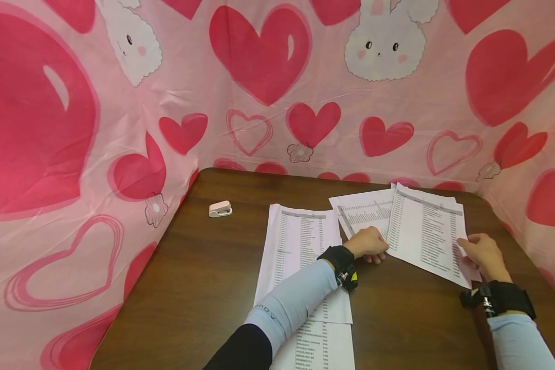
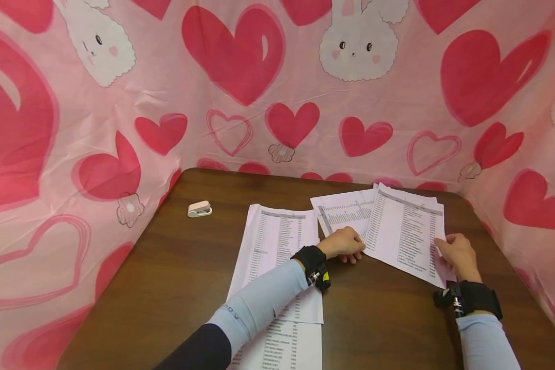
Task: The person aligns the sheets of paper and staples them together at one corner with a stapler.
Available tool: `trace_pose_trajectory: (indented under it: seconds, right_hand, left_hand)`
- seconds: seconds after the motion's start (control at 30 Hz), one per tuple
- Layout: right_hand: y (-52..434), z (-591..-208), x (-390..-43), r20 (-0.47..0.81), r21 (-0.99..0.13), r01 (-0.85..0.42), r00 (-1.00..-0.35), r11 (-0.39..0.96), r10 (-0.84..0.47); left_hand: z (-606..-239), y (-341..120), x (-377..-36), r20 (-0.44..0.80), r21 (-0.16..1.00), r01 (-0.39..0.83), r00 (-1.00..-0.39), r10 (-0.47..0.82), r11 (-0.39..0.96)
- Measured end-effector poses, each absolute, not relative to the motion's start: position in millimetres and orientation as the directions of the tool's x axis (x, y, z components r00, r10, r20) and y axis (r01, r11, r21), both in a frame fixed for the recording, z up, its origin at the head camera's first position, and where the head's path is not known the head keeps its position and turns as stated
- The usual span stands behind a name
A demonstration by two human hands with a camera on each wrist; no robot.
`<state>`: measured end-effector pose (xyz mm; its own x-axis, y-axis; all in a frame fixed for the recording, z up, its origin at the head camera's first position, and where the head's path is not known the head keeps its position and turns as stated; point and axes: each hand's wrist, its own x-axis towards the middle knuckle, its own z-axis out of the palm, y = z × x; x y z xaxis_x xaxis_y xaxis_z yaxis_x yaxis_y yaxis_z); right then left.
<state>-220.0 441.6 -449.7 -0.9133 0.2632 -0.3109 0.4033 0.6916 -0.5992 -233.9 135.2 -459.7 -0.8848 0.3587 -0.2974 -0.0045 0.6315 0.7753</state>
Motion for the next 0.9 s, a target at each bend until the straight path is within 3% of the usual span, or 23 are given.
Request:
trace_pose_trajectory:
  seconds: [0.5, 0.63, 0.9]
  right_hand:
    - [445.1, -450.6, -222.0, -0.378, -0.644, 0.451, -0.890, 0.618, 0.256]
    - [442.7, -453.6, -221.1, -0.345, -0.684, 0.423, -0.905, 0.594, 0.247]
    - [441.0, -445.9, -223.1, -0.339, -0.682, 0.435, -0.900, 0.589, 0.273]
  left_hand:
    - [-464.2, 140.4, -231.9, -0.253, 0.721, 0.036, -0.916, 0.311, 0.692]
    - [-462.9, 137.5, -229.1, -0.249, 0.710, 0.040, -0.920, 0.303, 0.704]
    - [-462.6, 131.2, -228.3, -0.260, 0.795, -0.012, -0.910, 0.323, 0.607]
